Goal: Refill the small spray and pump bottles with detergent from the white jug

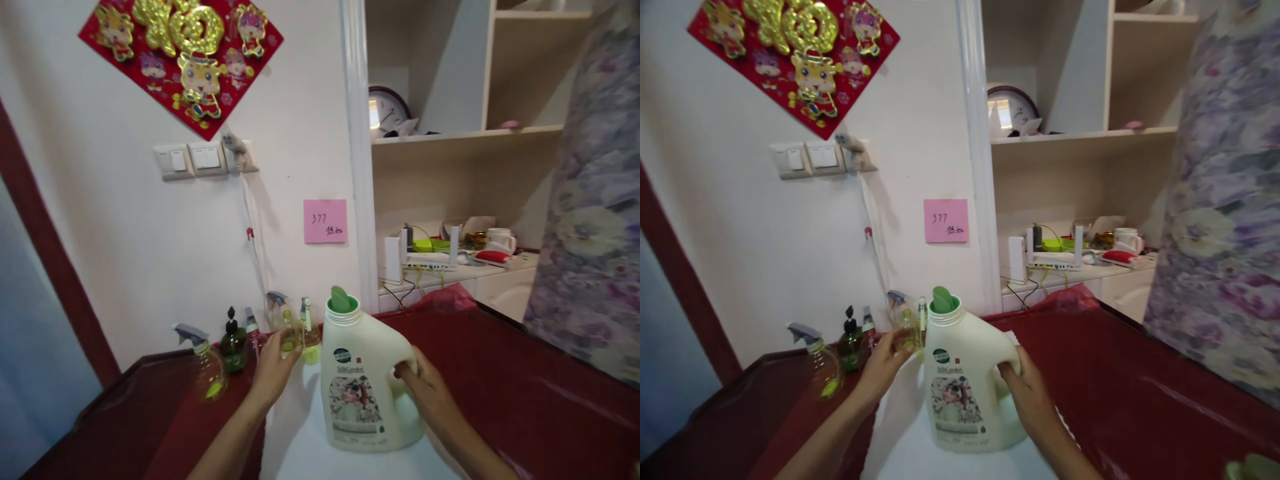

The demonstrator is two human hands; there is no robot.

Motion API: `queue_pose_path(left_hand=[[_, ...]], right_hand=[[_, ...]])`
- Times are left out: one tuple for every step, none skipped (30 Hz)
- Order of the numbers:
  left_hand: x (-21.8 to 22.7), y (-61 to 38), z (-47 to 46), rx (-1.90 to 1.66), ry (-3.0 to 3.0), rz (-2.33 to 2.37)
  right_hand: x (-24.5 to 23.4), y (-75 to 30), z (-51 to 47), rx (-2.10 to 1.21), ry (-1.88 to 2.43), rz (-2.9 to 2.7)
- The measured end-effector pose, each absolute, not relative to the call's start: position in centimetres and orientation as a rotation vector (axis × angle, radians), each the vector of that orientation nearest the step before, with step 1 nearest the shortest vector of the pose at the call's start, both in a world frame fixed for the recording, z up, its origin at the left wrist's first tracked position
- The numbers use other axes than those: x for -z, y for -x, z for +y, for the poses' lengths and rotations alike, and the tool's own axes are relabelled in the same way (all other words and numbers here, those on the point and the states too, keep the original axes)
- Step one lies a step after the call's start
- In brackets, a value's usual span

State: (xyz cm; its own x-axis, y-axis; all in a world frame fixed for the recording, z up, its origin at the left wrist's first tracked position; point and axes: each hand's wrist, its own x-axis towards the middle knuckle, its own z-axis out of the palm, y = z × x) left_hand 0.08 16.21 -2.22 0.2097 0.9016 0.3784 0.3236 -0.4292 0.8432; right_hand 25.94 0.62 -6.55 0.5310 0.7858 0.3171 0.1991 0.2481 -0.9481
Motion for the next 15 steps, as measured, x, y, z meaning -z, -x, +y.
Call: queue_pose_path(left_hand=[[2.7, -0.6, 16.7, -1.206, -1.921, 1.164], [3.1, -1.1, 17.2, -1.201, -1.962, 1.19], [3.4, -1.6, 17.6, -1.195, -1.995, 1.211], [3.5, -2.1, 18.1, -1.184, -2.025, 1.228], [3.6, -2.6, 18.6, -1.17, -2.052, 1.242], [3.7, -3.1, 19.0, -1.156, -2.075, 1.256], [3.8, -3.6, 19.4, -1.144, -2.093, 1.274], [3.9, -4.0, 19.8, -1.133, -2.108, 1.292], [4.1, -4.4, 20.1, -1.12, -2.121, 1.308], [4.3, -4.8, 20.4, -1.105, -2.134, 1.318], [4.6, -5.1, 20.5, -1.089, -2.143, 1.324], [4.9, -5.4, 20.6, -1.073, -2.148, 1.329], [5.1, -5.7, 20.6, -1.061, -2.148, 1.333], [5.3, -5.9, 20.6, -1.054, -2.143, 1.336], [5.5, -6.0, 20.4, -1.054, -2.133, 1.339]], right_hand=[[6.9, -26.0, 0.7, -0.492, 1.292, -0.971], [7.2, -26.1, 0.8, -0.486, 1.289, -0.969], [7.5, -26.1, 0.9, -0.484, 1.286, -0.966], [7.8, -26.2, 1.0, -0.485, 1.284, -0.963], [8.1, -26.2, 1.1, -0.488, 1.281, -0.958], [8.3, -26.2, 1.2, -0.492, 1.28, -0.954], [8.5, -26.3, 1.3, -0.498, 1.281, -0.95], [8.7, -26.3, 1.3, -0.504, 1.281, -0.947], [8.8, -26.3, 1.3, -0.509, 1.281, -0.945], [8.9, -26.3, 1.3, -0.512, 1.279, -0.943], [8.9, -26.3, 1.3, -0.512, 1.278, -0.942], [8.9, -26.3, 1.3, -0.509, 1.277, -0.939], [8.9, -26.2, 1.3, -0.503, 1.276, -0.935], [8.8, -26.2, 1.3, -0.496, 1.274, -0.93], [8.7, -26.1, 1.3, -0.489, 1.272, -0.925]])
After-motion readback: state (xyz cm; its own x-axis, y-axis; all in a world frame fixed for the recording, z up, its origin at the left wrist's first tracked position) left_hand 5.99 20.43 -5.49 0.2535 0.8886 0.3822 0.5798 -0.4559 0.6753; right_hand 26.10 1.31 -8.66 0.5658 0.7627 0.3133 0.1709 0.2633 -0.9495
